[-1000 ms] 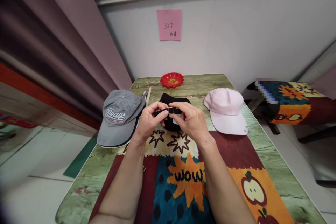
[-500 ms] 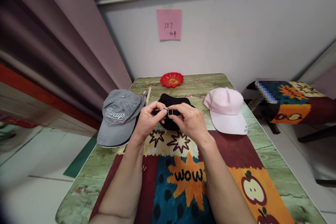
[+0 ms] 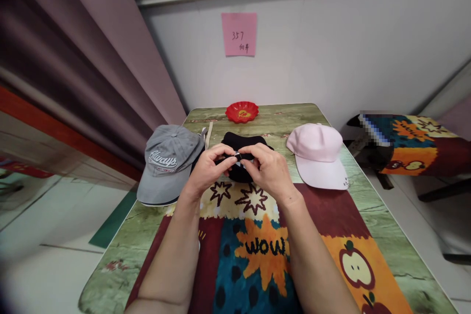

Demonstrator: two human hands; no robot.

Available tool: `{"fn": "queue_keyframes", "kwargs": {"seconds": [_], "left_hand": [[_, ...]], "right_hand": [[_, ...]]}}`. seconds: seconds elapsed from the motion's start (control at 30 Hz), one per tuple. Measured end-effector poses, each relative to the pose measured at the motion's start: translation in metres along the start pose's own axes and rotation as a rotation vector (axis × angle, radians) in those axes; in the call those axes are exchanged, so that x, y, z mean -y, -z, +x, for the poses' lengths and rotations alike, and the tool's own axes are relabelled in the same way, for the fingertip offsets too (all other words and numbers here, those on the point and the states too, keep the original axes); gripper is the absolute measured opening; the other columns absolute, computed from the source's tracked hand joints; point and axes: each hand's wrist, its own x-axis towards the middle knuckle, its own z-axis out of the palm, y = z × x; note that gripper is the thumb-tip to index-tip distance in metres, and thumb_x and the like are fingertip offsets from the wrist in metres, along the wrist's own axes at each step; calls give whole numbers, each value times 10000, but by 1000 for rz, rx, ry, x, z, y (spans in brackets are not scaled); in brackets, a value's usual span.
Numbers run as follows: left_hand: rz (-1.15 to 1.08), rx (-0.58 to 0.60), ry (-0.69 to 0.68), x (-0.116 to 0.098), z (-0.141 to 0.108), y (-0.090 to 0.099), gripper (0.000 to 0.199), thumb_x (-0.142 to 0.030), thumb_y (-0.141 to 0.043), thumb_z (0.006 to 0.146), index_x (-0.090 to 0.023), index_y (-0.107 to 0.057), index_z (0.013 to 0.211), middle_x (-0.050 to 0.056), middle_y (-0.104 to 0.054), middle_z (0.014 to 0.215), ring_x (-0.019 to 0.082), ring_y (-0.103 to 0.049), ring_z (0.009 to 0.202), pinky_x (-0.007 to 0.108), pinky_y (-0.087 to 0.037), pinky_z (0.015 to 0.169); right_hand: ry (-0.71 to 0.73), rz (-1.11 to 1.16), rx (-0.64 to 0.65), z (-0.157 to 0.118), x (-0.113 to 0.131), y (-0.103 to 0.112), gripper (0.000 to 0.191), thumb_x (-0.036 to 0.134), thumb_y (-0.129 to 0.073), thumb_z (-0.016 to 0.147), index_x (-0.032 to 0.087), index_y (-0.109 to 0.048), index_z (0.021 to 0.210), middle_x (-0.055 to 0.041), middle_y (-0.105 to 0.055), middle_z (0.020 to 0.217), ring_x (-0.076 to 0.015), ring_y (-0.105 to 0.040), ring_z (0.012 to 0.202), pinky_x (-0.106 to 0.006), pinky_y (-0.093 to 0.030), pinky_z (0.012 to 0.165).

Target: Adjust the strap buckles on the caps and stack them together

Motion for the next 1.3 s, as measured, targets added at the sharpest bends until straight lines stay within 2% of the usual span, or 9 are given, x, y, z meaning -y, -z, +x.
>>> {"fn": "queue_keyframes", "kwargs": {"seconds": [0.13,0.53,0.67,0.77,0.9,1.0,1.07,1.17,1.3], "left_hand": [[-18,33,0,3,1,4,202,-359,-657,899,-165,-702,931,28,-623,901,93,-592,604,219,-536,558],[70,-2,-27,0,0,7,177,-341,-620,914,-175,-683,916,24,-633,881,109,-574,640,228,-497,588],[121,-48,-46,3,1,9,173,-338,-641,897,-180,-707,926,31,-648,895,112,-576,653,224,-489,585],[58,-96,3,5,1,11,200,-377,-668,884,-180,-694,902,5,-620,781,97,-543,556,219,-448,512],[-4,-75,75,3,-1,11,229,-402,-687,874,-178,-695,920,-34,-562,643,74,-464,442,208,-359,423],[-6,-23,66,-1,-2,10,228,-393,-694,869,-172,-713,923,-36,-556,620,75,-483,465,200,-379,444],[-17,-3,58,-2,-2,9,230,-393,-691,873,-169,-714,923,-34,-561,614,79,-502,487,195,-400,465],[-55,2,72,-3,-2,8,235,-397,-675,888,-169,-702,940,-35,-558,605,77,-505,485,185,-409,467],[-140,-42,97,-3,-1,6,258,-389,-727,850,-195,-607,970,-39,-610,730,54,-510,449,168,-395,404]], "right_hand": [[-54,21,29,1,2,4,172,228,-654,918,211,-760,1052,-20,-711,853,-134,-605,625,-278,-456,611],[-134,57,31,1,3,2,150,242,-641,899,221,-756,992,-18,-699,813,-136,-578,606,-283,-430,593],[-210,125,100,-1,-10,15,422,325,-753,833,255,-699,1246,-52,-721,1095,-106,-562,566,-294,-495,606],[-299,203,115,-4,-23,27,531,393,-799,792,244,-677,1287,-90,-689,1238,-110,-577,593,-295,-501,579],[-328,288,141,-6,-26,29,456,430,-757,829,225,-702,1232,-86,-704,1151,-102,-523,553,-277,-442,512],[-259,247,143,-4,-19,20,316,410,-665,904,225,-723,1154,-66,-711,1107,-104,-508,565,-278,-430,544],[-228,193,131,-2,-15,14,228,391,-622,933,211,-738,1013,-35,-708,929,-120,-505,591,-278,-414,575],[-250,174,126,-1,-13,12,250,389,-589,949,204,-693,817,22,-559,635,-123,-433,554,-270,-328,529],[-269,173,129,-1,-13,16,295,412,-598,942,207,-661,740,43,-504,566,-109,-392,501,-264,-282,487]]}}
